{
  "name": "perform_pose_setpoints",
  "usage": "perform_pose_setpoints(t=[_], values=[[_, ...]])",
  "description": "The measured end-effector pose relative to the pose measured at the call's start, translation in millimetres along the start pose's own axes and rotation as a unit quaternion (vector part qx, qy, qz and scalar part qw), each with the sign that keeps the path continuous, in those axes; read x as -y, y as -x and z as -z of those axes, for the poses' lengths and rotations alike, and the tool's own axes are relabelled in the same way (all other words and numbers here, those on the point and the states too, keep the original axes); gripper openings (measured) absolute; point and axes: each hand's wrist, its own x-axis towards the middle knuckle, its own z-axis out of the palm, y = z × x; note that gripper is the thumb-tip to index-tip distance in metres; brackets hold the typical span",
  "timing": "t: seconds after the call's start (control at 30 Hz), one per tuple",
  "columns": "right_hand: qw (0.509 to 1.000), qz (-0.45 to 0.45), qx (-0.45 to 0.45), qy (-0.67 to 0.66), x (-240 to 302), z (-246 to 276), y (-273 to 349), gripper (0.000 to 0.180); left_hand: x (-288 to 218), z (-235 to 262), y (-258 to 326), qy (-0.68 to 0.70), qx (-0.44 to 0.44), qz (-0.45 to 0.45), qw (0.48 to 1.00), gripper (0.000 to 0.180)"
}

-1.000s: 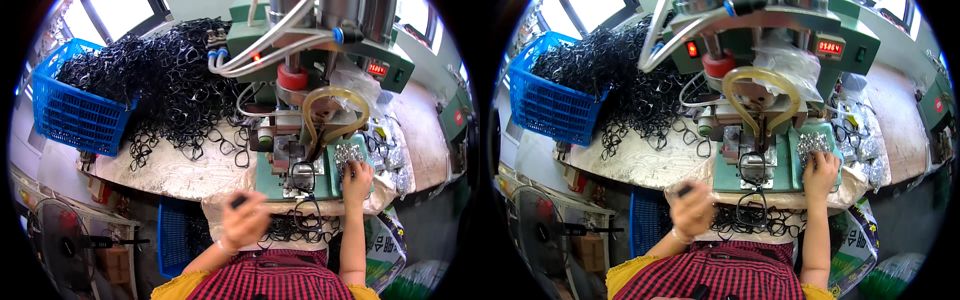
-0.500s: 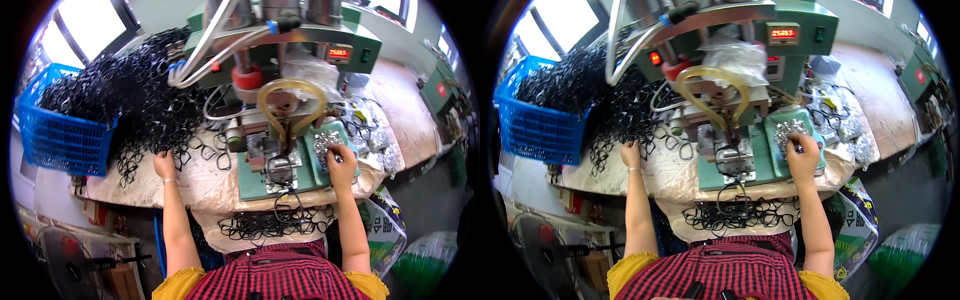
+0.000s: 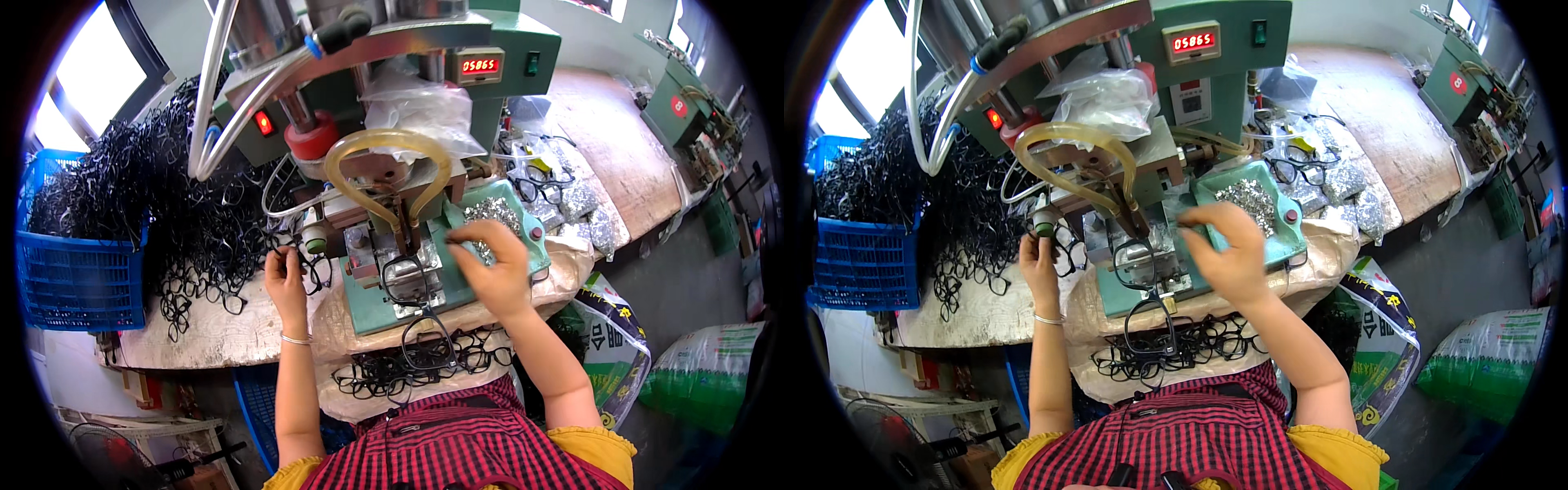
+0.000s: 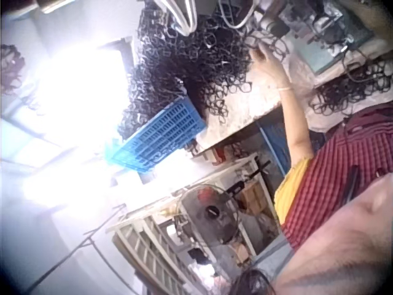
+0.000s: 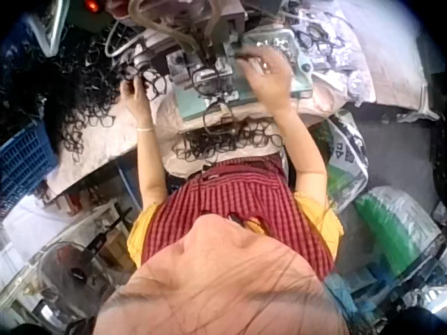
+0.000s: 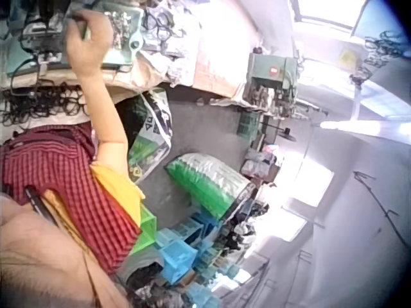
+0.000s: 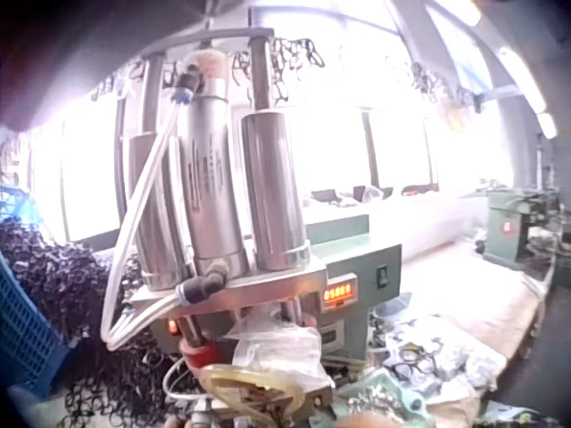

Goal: The person repeatedly picks up black eyeglass frames and small metal screws, places each frame into a green mechanical jig, and operates the machine to fasten screws into the frames. The person then removes the assembled frames and places them on the table, repeating the process with additional frames and screws.

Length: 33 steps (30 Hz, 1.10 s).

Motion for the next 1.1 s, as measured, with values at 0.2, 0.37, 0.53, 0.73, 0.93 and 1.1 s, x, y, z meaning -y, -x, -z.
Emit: perform_pose_setpoints(t=[0.2, 0.37, 0.53, 0.73, 0.93, 1.1], values=[[0.983, -0.096, -0.04, -0.149, -10, -42, 9, 0.041, -1, 3, 45, 0.124, -0.046, 0.1, 0.986, 0.02], [0.976, -0.102, -0.014, -0.194, 0, -44, 5, 0.049, -86, -20, 39, 0.139, 0.0, -0.053, 0.989, 0.019], [0.945, -0.169, -0.011, -0.279, 29, -44, 4, 0.055, -164, -26, 55, 0.171, 0.072, -0.287, 0.94, 0.019], [0.99, -0.108, 0.035, -0.079, 5, -6, 2, 0.047, -174, -67, 70, -0.077, 0.276, -0.407, 0.867, 0.027], [0.956, -0.213, -0.037, 0.199, -67, 66, 39, 0.039, -158, -81, 63, -0.104, 0.336, -0.432, 0.831, 0.023], [0.934, -0.013, 0.01, 0.358, -64, 37, 44, 0.025, -155, -75, 66, -0.102, 0.339, -0.419, 0.836, 0.026]])
